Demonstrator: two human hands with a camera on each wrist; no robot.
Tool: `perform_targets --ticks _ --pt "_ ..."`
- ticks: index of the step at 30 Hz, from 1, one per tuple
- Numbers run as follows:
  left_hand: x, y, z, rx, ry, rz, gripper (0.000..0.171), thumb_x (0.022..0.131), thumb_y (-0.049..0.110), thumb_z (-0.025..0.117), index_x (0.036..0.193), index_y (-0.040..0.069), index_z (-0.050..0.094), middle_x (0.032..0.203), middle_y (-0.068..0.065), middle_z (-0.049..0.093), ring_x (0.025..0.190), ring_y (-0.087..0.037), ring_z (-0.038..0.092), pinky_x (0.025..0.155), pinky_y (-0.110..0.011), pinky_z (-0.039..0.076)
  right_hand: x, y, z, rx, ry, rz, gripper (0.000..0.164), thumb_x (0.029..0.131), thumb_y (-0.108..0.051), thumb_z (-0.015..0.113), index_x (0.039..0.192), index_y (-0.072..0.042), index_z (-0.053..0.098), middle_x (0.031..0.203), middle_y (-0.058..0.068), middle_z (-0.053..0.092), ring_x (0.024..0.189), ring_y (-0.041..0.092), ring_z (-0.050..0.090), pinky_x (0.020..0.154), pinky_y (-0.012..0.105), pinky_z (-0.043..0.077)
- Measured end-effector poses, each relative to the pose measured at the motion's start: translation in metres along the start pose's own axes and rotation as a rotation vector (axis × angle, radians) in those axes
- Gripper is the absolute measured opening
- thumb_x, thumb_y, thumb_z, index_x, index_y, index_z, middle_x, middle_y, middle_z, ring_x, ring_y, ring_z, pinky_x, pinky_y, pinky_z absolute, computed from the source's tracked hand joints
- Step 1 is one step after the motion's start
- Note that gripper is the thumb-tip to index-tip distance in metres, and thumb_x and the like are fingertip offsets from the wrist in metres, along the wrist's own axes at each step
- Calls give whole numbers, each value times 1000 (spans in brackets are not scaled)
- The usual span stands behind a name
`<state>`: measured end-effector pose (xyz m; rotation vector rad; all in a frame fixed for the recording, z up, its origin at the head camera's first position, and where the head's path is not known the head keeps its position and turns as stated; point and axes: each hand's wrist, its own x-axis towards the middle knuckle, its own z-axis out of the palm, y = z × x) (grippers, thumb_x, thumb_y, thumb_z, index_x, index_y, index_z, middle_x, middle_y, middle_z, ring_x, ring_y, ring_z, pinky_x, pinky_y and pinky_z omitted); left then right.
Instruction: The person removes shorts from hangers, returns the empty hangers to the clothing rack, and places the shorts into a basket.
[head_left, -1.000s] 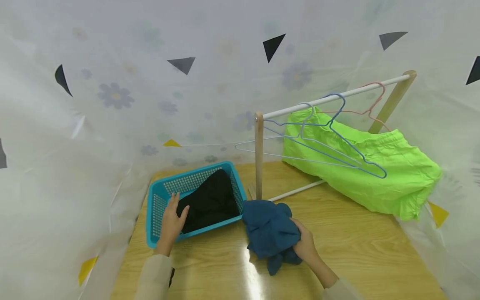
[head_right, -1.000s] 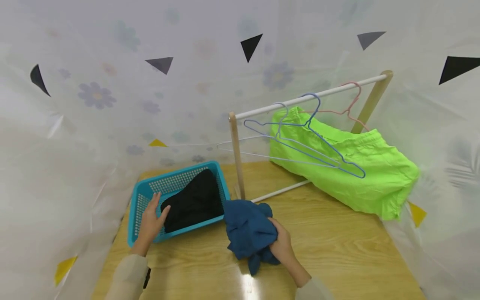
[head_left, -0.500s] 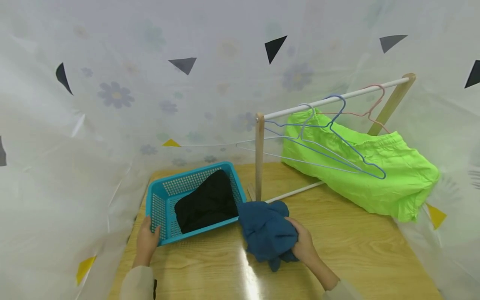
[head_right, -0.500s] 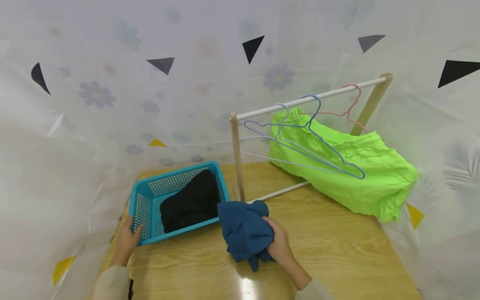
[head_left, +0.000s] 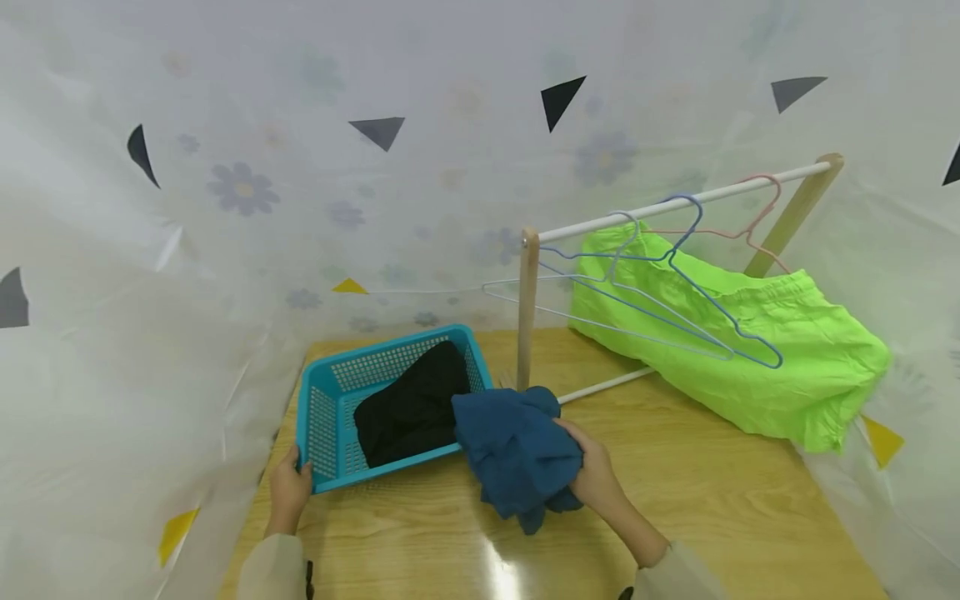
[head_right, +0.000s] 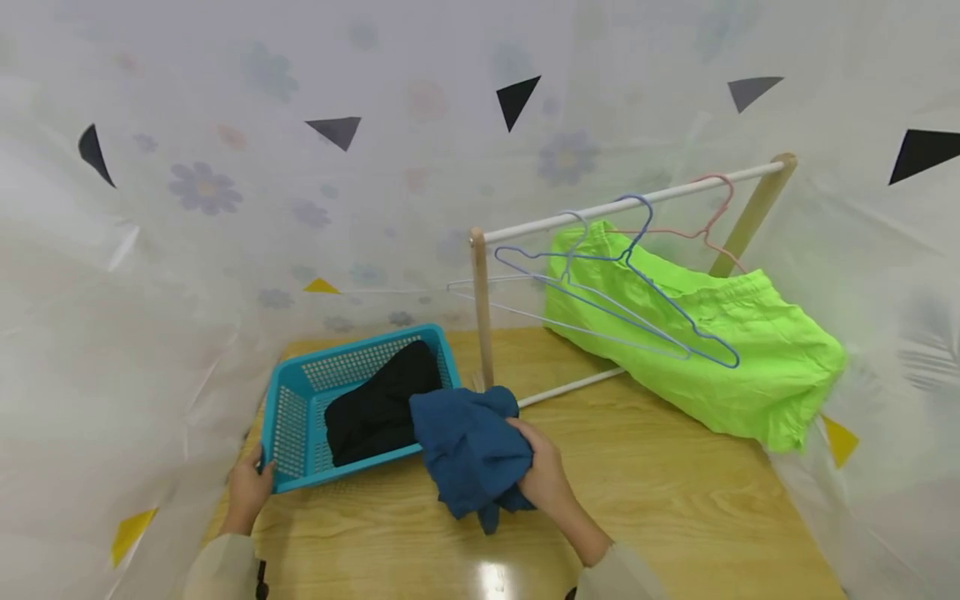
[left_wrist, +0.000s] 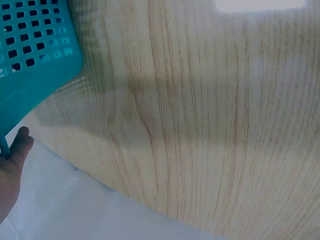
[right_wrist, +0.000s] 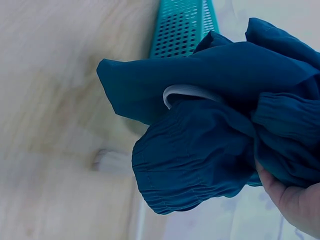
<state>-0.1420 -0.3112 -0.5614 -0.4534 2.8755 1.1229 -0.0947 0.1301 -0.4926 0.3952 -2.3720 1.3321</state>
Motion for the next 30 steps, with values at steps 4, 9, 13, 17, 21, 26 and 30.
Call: perform_targets --ticks 4,9,13,17,21,26,30 --pt "0 -1 -1 -42 31 -35 52 89 -2 43 133 -18 20 136 -37 23 124 -51 27 99 -54 32 14 0 8 45 -19 -3 40 74 11 63 113 3 58 111 20 62 99 36 60 82 40 52" --pt "0 -3 -1 -46 63 -29 50 88 -3 45 131 -18 25 133 -38 28 116 -52 38 91 -52 41 41 -18 22 106 5 -38 37 75 11 61 111 6 57 109 25 61 98 39 60 82 46 50" --pt "0 -4 0 -43 79 -25 50 88 -3 46 131 -18 27 128 -39 34 113 -52 42 89 -53 43 65 -33 41 167 43 -46 35 76 9 60 111 7 56 108 26 61 99 39 60 85 47 49" --pt "1 -3 1 -60 80 -30 49 87 -3 46 131 -18 28 127 -40 36 112 -52 43 88 -53 44 85 -44 65 208 97 -30 32 79 8 57 111 9 56 109 27 60 102 40 58 87 47 48" --pt "2 -4 3 -78 86 -45 49 88 -3 47 131 -17 28 130 -38 33 114 -51 42 89 -52 43 99 -47 90 204 138 -51 30 81 8 56 110 8 56 106 26 61 99 39 60 86 45 49" --pt "2 -4 4 -78 90 -40 49 88 -3 48 131 -17 29 131 -37 33 116 -50 40 91 -53 42 110 -42 119 203 177 -67 29 79 7 58 109 5 57 101 24 61 93 38 59 83 45 49" --pt "2 -4 2 -76 85 -36 49 88 -4 47 131 -18 28 129 -39 34 117 -51 38 92 -53 40 108 -30 140 148 202 -2 28 79 6 59 107 2 59 99 21 61 89 34 58 80 44 49"
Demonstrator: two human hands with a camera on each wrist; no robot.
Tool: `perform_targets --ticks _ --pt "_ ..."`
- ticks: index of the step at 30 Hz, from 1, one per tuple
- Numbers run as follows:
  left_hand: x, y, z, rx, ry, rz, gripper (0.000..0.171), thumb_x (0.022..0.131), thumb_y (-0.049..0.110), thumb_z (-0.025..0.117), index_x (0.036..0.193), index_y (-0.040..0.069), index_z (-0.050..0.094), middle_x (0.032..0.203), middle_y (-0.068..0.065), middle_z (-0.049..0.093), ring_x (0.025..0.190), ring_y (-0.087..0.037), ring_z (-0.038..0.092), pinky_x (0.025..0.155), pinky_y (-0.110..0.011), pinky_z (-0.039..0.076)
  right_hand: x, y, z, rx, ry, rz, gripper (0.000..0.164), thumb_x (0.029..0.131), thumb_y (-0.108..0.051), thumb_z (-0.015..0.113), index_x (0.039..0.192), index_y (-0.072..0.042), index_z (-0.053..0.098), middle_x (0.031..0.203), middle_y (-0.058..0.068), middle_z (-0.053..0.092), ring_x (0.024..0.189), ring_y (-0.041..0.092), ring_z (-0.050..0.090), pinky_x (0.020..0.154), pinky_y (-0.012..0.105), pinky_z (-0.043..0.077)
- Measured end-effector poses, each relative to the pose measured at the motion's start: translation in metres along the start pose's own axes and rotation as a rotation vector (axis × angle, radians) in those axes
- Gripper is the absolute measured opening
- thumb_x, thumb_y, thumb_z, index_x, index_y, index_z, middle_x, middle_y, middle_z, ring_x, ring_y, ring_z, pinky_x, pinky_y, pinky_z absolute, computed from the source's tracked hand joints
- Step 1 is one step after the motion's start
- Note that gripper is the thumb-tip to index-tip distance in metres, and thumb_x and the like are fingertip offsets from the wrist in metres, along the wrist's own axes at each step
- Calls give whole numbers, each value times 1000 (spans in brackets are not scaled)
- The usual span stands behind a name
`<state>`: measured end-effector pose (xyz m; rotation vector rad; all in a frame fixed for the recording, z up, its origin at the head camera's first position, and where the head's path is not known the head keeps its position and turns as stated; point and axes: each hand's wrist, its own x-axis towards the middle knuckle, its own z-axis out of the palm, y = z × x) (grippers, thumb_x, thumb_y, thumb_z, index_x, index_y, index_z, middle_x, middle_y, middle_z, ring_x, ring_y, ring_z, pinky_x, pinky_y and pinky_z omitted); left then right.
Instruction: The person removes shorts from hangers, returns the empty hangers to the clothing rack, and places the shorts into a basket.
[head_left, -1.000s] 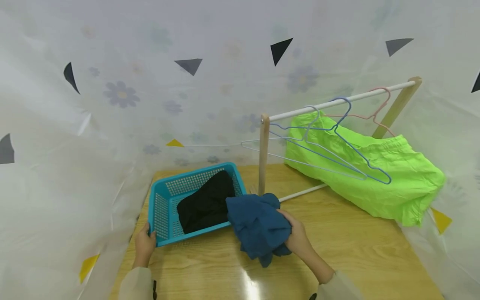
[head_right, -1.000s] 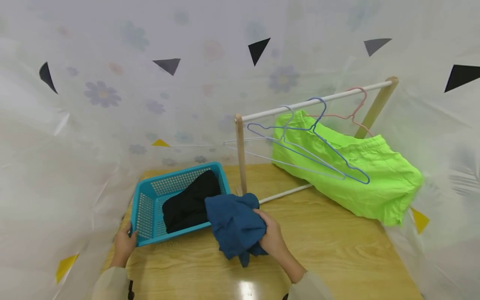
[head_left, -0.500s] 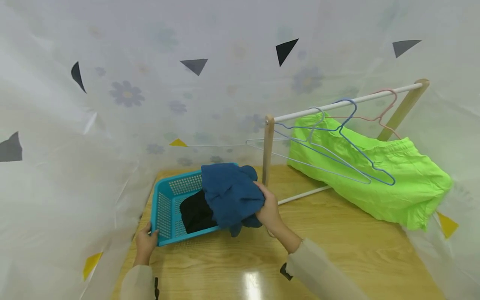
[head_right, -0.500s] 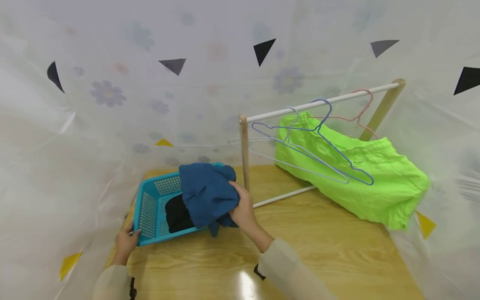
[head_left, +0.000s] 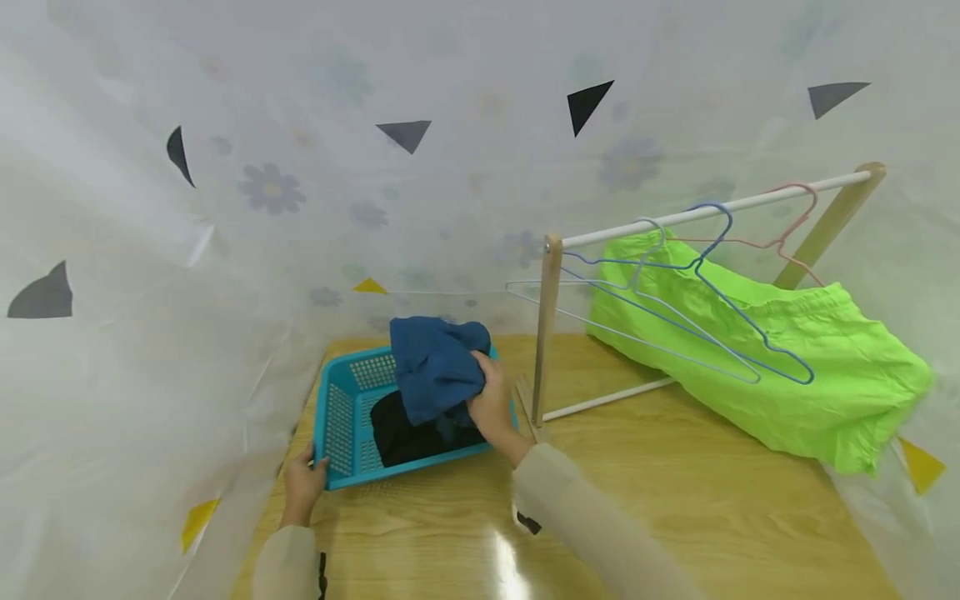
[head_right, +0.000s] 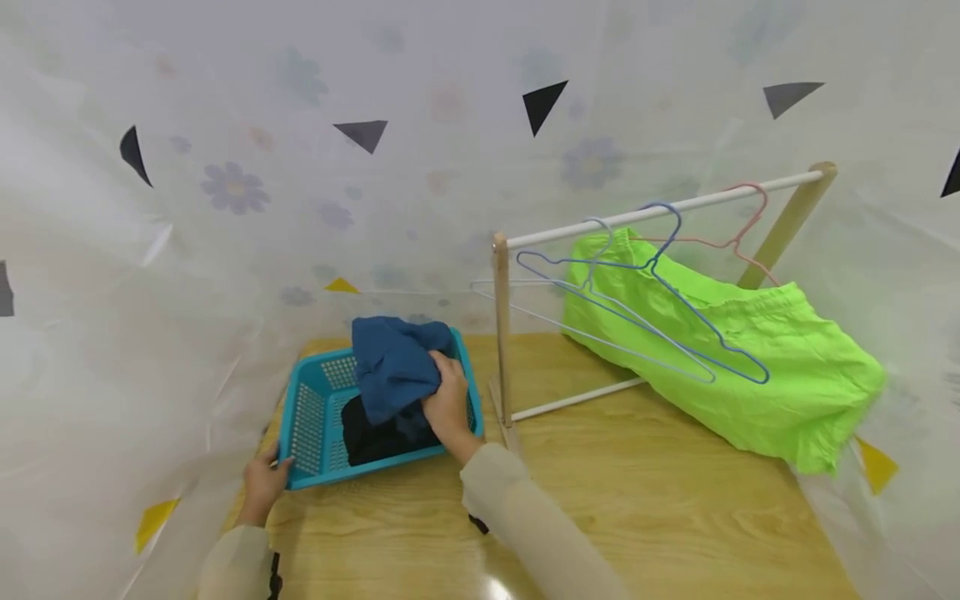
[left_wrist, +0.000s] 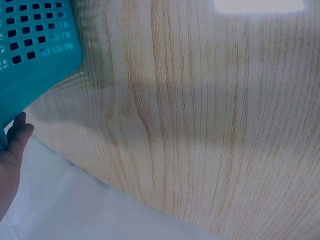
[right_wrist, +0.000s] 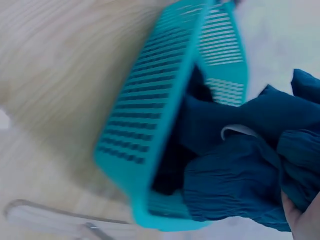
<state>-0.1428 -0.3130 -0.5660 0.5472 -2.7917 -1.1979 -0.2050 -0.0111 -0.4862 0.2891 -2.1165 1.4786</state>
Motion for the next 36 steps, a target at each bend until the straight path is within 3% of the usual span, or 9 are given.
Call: perform_targets --ticks 5,7,10,14,19,23,25,31,36 --pt "0 1 2 -2 -17 -8 50 89 -4 45 132 -17 25 129 -40 34 118 -51 37 92 -54 40 -9 18 5 -78 -81 118 40 78 4 61 117 1 54 109 26 56 98 40 55 84 49 47" --pt "0 1 3 -2 -16 -10 50 89 -3 45 132 -16 24 129 -40 34 118 -51 37 92 -54 40 -12 23 3 -99 -206 174 50 79 -1 62 127 -1 47 122 29 46 108 45 49 89 54 44" --pt "0 2 4 -5 -23 -13 50 89 -3 45 133 -16 23 130 -40 33 119 -51 35 93 -54 39 -16 30 -4 -133 -490 259 62 83 -13 61 139 -8 34 139 31 27 124 49 34 95 59 36" --pt "0 2 5 -12 -30 -23 51 89 -3 45 133 -16 23 133 -38 30 120 -51 34 94 -54 38 -25 36 -14 -163 -811 338 63 89 -20 55 144 -13 24 146 29 12 132 48 20 100 62 29" --pt "0 4 7 -14 -19 -7 50 88 -4 46 132 -17 24 133 -37 29 120 -51 35 94 -54 38 -29 40 -20 -185 -933 372 64 91 -20 53 145 -16 19 147 28 12 133 47 20 100 60 29" --pt "1 6 7 -13 -24 2 50 88 -5 46 132 -16 24 133 -38 29 121 -51 34 95 -54 38 -28 40 -25 -177 -925 368 63 92 -21 52 145 -16 19 148 27 11 133 46 19 101 60 28" --pt "1 6 7 -12 -34 1 51 89 -5 46 133 -16 23 134 -38 28 121 -51 32 95 -54 37 -27 40 -27 -170 -868 319 59 92 -19 51 144 -12 24 146 27 16 133 45 22 102 59 28" --pt "-2 6 7 -6 -28 -8 50 89 -3 45 132 -17 24 134 -37 27 121 -51 32 96 -53 37 -23 33 -38 -158 -515 36 46 90 -10 51 135 -4 39 136 17 43 126 32 40 102 47 36" --pt "-5 1 4 24 23 10 48 88 -4 46 130 -18 28 131 -38 30 121 -51 32 97 -54 34 -26 27 -58 -213 -277 -202 42 84 -3 57 125 0 49 123 16 54 115 32 50 98 49 39"
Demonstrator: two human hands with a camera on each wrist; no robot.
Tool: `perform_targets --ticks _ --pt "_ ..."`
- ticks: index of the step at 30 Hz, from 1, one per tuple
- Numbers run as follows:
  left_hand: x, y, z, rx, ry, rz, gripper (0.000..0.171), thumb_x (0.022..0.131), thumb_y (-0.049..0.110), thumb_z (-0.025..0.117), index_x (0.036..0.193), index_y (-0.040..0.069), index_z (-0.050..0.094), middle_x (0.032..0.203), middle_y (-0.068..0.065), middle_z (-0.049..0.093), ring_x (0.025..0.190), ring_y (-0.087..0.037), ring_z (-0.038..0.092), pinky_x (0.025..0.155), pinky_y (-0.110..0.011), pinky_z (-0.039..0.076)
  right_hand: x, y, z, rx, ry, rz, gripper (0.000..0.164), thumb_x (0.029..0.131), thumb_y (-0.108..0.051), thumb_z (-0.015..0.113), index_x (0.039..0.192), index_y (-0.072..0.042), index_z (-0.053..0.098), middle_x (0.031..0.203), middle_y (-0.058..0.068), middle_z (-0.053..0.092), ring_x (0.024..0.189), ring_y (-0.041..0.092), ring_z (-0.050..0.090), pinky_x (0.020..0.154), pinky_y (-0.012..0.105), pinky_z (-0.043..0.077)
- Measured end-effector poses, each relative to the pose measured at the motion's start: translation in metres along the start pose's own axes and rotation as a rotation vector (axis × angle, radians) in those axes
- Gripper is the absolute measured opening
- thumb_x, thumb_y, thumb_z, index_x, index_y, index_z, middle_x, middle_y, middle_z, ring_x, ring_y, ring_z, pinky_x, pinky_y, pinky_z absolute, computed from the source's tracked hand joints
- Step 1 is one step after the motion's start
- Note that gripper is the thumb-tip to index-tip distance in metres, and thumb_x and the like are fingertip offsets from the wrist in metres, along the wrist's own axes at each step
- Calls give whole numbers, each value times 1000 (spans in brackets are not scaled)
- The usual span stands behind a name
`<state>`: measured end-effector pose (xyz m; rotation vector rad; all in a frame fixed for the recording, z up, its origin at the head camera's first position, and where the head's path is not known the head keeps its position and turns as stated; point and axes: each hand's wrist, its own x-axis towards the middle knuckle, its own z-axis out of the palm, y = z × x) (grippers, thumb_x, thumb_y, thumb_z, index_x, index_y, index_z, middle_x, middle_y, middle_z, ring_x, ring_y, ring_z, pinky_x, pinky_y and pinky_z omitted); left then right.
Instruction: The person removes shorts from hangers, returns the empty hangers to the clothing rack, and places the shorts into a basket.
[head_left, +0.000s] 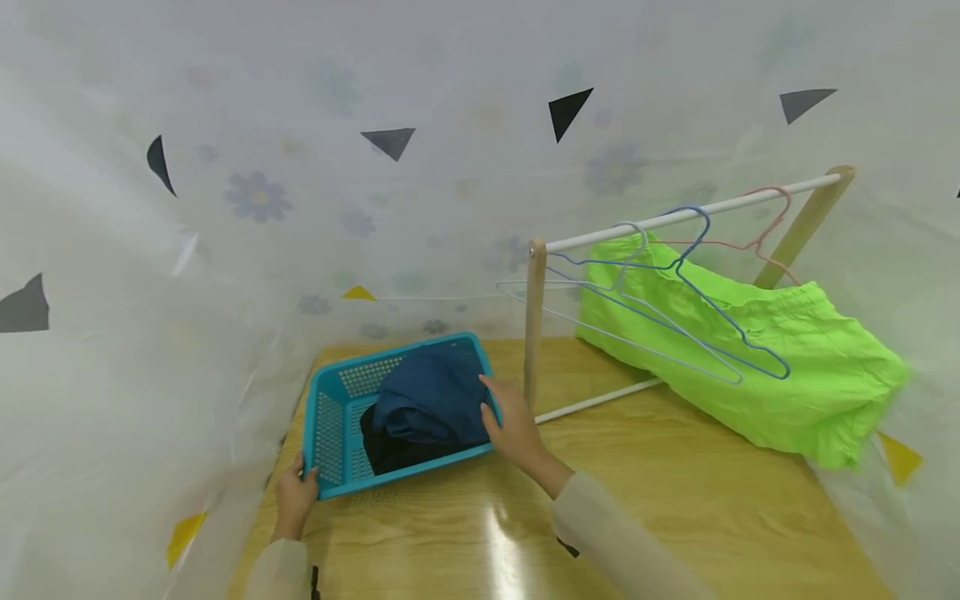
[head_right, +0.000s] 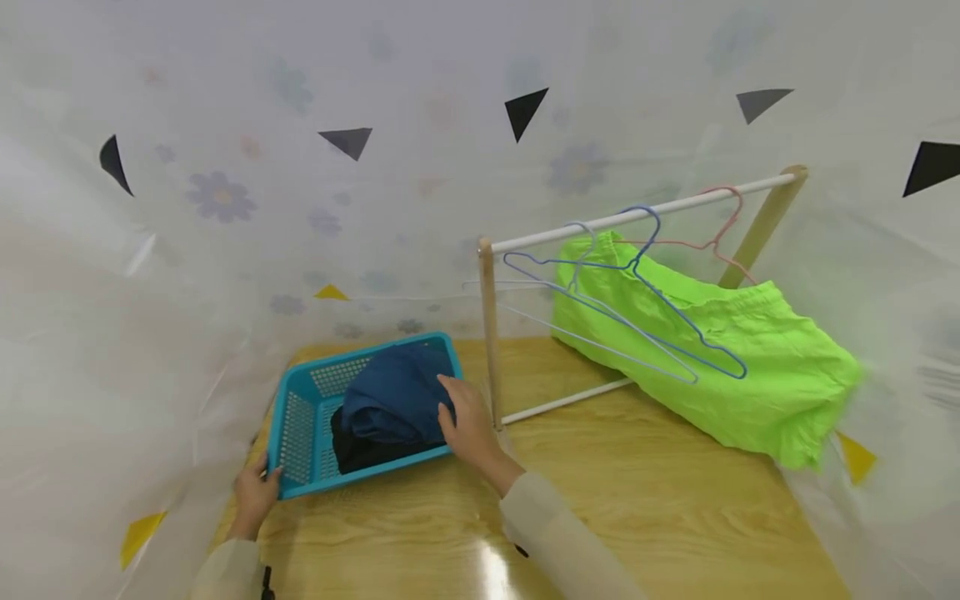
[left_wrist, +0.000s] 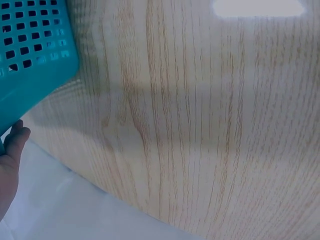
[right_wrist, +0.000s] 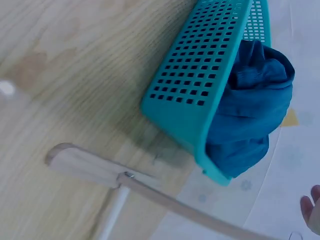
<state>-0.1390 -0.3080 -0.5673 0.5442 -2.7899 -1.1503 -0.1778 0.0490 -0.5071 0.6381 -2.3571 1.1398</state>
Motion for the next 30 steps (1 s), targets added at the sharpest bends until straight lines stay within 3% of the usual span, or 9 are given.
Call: perform_targets --ticks 3,6,10,15,18,22,24,26,30 --pt "0 -1 0 7 13 4 48 87 -4 46 130 -18 28 131 -38 30 121 -52 31 99 -54 32 -17 8 -11 -75 105 -114 41 76 2 61 117 3 55 115 18 58 108 33 53 92 48 44" --pt "-1 -1 0 19 27 4 48 87 -5 45 130 -19 28 129 -40 31 120 -53 32 99 -55 32 -40 19 -20 -128 137 -142 40 72 4 64 112 3 57 109 17 60 102 29 55 86 42 47" --pt "-2 2 1 63 6 -9 48 88 -5 42 130 -21 25 129 -42 29 120 -54 30 101 -56 29 -76 35 -32 -168 108 -83 38 72 4 65 110 1 59 102 12 62 95 24 55 80 38 48" --pt "-2 9 4 107 -72 -5 50 90 -7 34 131 -24 14 130 -45 23 121 -55 26 101 -57 27 -119 53 -46 -233 95 24 36 71 6 65 107 3 59 103 15 62 97 29 56 81 44 47" --pt "-4 10 9 104 -31 16 51 87 -9 31 131 -25 12 131 -45 23 120 -56 26 100 -58 28 -141 62 -54 -251 90 107 36 72 6 64 108 3 58 104 15 62 98 31 56 83 46 46" --pt "-9 17 24 54 165 140 52 84 -10 36 131 -24 19 133 -43 24 123 -54 25 102 -58 26 -164 70 -68 -248 87 213 35 75 6 63 110 2 58 107 16 61 102 30 53 83 47 46" --pt "-10 27 32 22 219 218 53 87 -7 41 133 -20 20 138 -39 22 128 -51 22 104 -57 23 -173 74 -77 -252 103 249 35 75 6 62 110 3 57 108 17 60 103 30 52 83 47 44" --pt "-10 44 40 -24 225 300 54 89 -2 45 137 -14 21 142 -34 21 131 -47 21 105 -56 22 -179 79 -88 -258 134 277 35 75 8 62 109 5 57 108 20 59 102 32 51 83 46 42" --pt "-8 85 60 -119 163 458 55 94 10 46 141 -4 22 146 -26 21 134 -41 21 106 -55 23 -180 89 -121 -290 242 323 33 75 10 60 107 8 57 105 24 59 100 36 50 82 46 38"
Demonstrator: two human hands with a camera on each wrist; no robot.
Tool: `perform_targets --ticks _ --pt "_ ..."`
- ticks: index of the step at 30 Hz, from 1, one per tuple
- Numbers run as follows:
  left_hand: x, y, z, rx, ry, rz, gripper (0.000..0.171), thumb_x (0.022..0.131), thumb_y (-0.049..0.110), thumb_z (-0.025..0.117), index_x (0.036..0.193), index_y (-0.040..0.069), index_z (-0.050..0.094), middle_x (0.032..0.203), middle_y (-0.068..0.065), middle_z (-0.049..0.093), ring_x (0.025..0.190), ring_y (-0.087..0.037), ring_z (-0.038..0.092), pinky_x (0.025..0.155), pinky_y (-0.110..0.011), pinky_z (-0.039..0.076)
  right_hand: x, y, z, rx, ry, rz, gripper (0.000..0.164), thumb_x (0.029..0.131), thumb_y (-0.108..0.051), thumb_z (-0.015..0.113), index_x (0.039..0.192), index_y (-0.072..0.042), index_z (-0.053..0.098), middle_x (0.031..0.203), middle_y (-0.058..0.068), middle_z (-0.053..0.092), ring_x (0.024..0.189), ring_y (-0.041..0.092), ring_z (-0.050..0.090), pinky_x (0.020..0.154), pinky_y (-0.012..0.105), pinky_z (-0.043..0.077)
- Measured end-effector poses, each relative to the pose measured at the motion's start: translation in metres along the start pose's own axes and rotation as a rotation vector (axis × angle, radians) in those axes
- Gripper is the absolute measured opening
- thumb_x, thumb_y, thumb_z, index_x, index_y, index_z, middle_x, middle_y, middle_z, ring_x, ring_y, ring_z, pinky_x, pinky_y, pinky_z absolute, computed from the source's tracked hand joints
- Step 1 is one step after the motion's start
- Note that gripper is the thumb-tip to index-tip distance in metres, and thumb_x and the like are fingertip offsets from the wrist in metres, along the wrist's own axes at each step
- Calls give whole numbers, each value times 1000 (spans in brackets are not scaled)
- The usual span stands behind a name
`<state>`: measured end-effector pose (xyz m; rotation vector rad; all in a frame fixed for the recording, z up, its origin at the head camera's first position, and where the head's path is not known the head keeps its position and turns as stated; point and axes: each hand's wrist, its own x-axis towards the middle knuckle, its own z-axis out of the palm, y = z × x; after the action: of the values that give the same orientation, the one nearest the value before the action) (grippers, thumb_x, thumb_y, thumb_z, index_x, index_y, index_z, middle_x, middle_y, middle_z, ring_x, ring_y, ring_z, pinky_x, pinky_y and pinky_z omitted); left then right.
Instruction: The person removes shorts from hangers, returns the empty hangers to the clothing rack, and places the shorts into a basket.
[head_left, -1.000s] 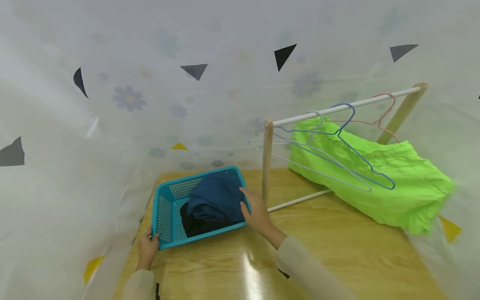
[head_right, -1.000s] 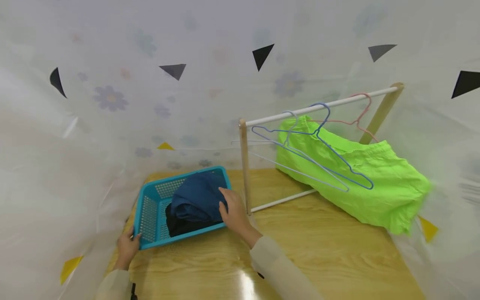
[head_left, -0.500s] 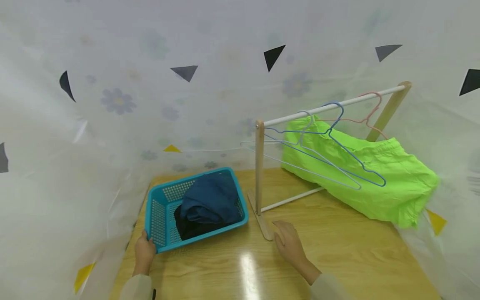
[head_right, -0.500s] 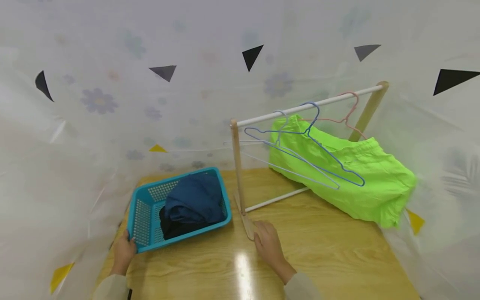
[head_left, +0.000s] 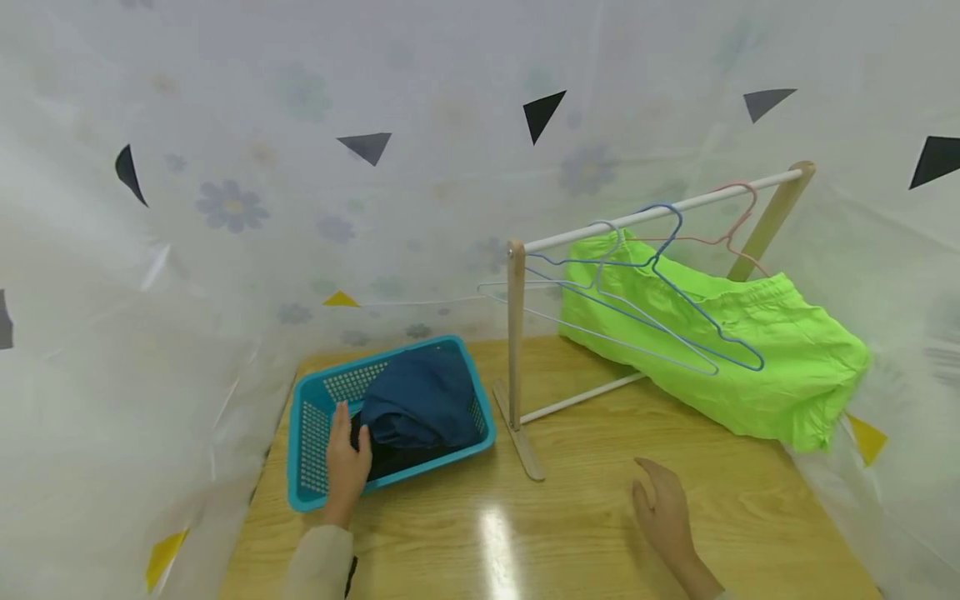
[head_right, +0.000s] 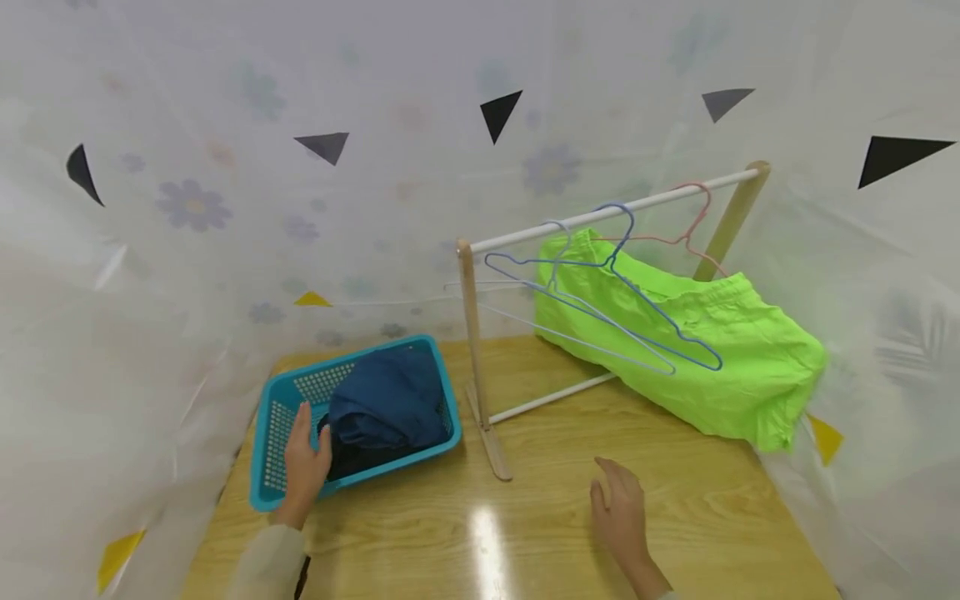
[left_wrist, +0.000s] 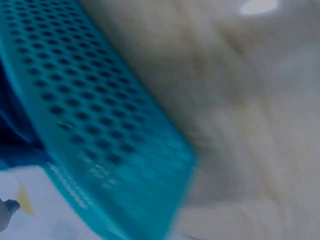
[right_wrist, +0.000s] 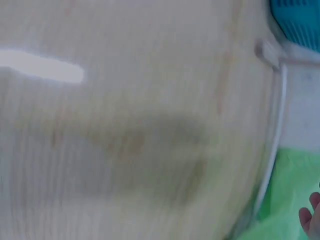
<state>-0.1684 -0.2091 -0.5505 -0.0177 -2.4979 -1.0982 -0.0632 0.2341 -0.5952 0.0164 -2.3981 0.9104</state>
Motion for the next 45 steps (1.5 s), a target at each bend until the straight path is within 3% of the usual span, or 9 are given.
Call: perform_targets --ticks 6,13,18,24,28,36,39,42,45 --pt "22 60 43 -171 -27 207 56 93 13 50 140 -3 25 145 -24 25 132 -41 26 103 -54 28 39 23 -57 -16 194 7 33 75 7 54 107 13 55 102 33 56 95 46 46 82 55 33" --pt "36 120 80 -265 -177 219 61 95 23 47 144 5 16 150 -16 18 137 -32 19 108 -49 25 82 36 -103 -58 375 -43 30 75 6 53 103 13 58 98 33 58 89 47 47 84 48 32" --pt "42 147 97 -314 -213 219 62 94 23 48 144 5 17 149 -18 19 137 -34 20 108 -50 25 105 38 -117 -88 475 -128 29 72 6 54 100 13 60 94 32 59 84 45 48 80 39 30" --pt "47 168 110 -397 -205 202 64 92 23 53 143 4 20 148 -18 21 136 -34 22 109 -49 25 130 38 -131 -97 508 -148 29 74 0 51 99 13 59 95 32 59 85 47 48 74 47 28" --pt "48 178 116 -404 -198 210 65 91 24 54 143 2 21 147 -19 24 136 -33 24 108 -47 27 145 36 -139 -98 511 -121 28 75 1 52 100 12 59 98 32 58 91 48 47 80 51 29" --pt "46 186 129 -391 -227 249 64 91 22 54 141 -2 22 146 -19 25 135 -33 26 109 -46 26 165 38 -143 -84 545 -89 30 75 1 50 102 12 59 100 31 58 94 48 48 92 45 30" --pt "45 189 135 -390 -240 224 66 92 24 52 143 1 18 147 -19 24 134 -33 28 108 -45 29 177 39 -142 -67 542 -59 31 75 4 49 104 12 58 103 32 57 97 48 47 95 46 29" --pt "44 193 140 -417 -238 192 66 93 24 50 144 2 14 146 -21 24 132 -33 31 106 -45 32 190 42 -146 -86 481 11 34 77 2 49 110 12 55 109 32 55 103 49 45 98 51 28" --pt "44 197 145 -455 -208 185 63 94 21 48 143 -1 15 145 -23 25 131 -35 32 104 -46 34 203 46 -159 -124 342 150 42 84 -4 47 124 9 45 123 33 47 115 50 39 102 55 24"
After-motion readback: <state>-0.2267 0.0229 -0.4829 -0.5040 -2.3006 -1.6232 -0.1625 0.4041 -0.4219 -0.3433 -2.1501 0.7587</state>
